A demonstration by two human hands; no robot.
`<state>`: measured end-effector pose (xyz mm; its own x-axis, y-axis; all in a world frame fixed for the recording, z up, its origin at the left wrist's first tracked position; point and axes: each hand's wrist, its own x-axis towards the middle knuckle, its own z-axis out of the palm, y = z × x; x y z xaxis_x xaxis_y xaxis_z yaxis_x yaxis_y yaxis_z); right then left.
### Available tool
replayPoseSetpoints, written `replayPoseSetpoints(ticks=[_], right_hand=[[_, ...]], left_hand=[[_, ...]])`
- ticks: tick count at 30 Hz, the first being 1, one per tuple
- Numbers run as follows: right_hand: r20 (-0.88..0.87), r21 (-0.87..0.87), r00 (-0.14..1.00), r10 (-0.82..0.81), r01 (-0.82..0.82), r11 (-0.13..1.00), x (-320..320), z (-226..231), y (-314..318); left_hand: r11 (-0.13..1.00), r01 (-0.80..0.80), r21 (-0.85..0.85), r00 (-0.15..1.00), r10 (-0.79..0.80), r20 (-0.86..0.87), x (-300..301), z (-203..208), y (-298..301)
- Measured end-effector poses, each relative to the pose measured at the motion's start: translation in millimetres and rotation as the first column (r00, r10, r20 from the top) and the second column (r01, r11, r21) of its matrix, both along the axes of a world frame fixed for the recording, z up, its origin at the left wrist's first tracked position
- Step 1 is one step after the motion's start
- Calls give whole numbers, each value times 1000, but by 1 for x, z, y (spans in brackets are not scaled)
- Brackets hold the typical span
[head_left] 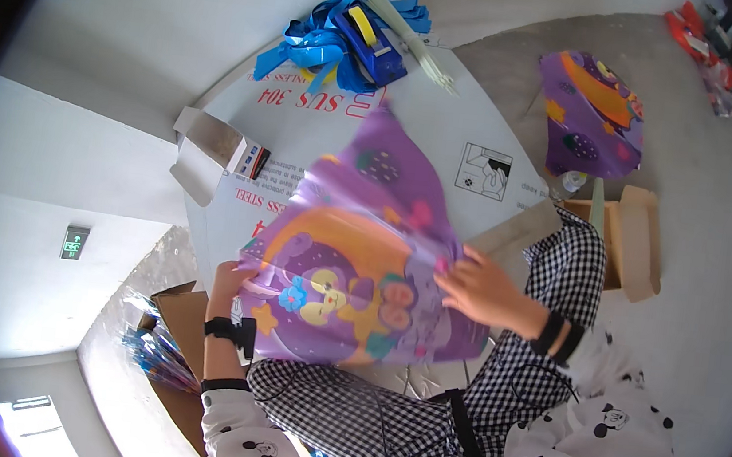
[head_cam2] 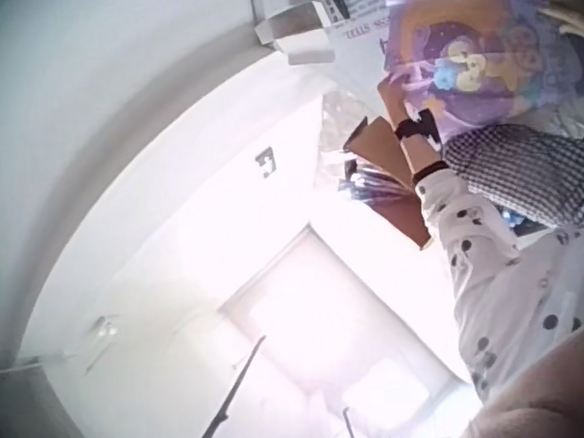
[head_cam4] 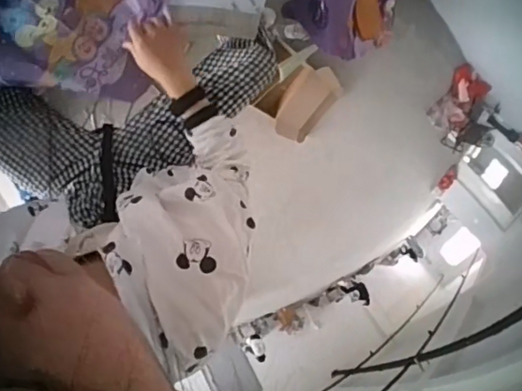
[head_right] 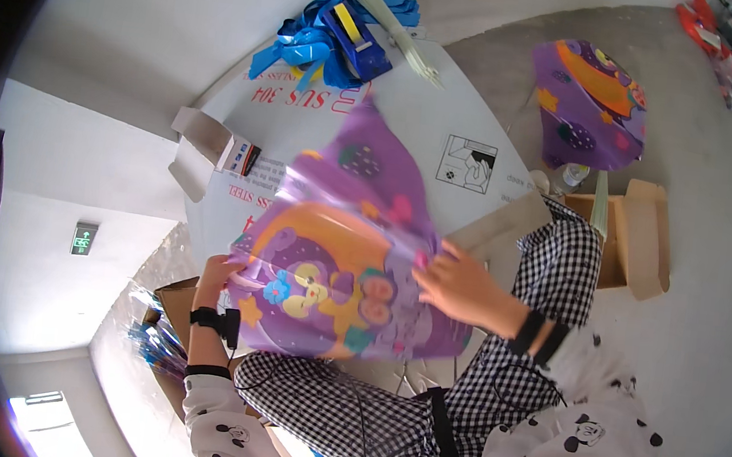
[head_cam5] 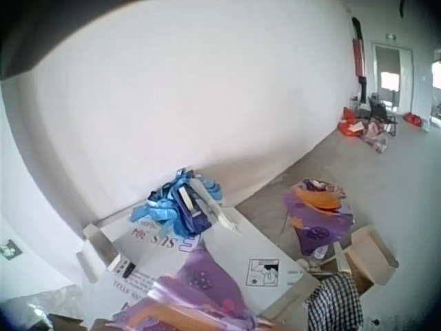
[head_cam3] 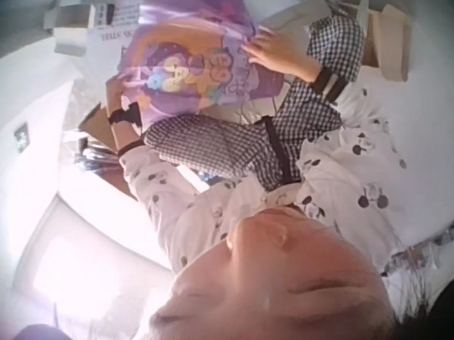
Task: Unfolding and assembling a colorful kite by attaching the required parts and string.
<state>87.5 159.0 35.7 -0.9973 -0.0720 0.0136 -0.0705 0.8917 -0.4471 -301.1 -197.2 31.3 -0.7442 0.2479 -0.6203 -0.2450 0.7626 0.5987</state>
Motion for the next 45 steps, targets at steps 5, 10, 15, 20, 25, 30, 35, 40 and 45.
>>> replayPoseSetpoints(ticks=[5, 10, 15, 20, 25, 30, 35, 40, 45], right_hand=[[-37, -285, 979, -199, 181, 941, -3, 5, 13], [-246, 48, 921, -302, 323, 945, -40, -26, 61], [-151, 226, 919, -365, 392, 892, -35, -11, 61], [-113, 204, 904, -412, 427, 881, -43, 8, 61], [-82, -311, 793, -604, 555, 771, -135, 13, 145], [-281, -254, 548, -788, 749, 612, -227, -43, 238], [-40, -246, 570, -821, 790, 561, -261, -47, 251], [-160, -208, 594, -788, 760, 615, -250, -54, 266], [-149, -1, 663, -734, 742, 671, -236, -41, 252]], left_hand=[[955, 293, -51, 836, -282, -470, -6, -24, 77], [935, 272, -225, 700, -353, -621, -20, -3, 146], [793, 118, -597, 536, -557, -634, 2, 19, 182], [649, 484, -587, 427, -760, -489, 139, 25, 174], [666, 521, -533, 559, -739, -376, 171, 1, 142], [768, 523, -371, 567, -638, -520, 167, -8, 131], [880, 462, -115, 625, -414, -662, 123, 63, 127], [938, 276, -207, 458, -318, -830, 7, 110, 141], [864, 225, -450, 391, -503, -770, -112, 81, 182]])
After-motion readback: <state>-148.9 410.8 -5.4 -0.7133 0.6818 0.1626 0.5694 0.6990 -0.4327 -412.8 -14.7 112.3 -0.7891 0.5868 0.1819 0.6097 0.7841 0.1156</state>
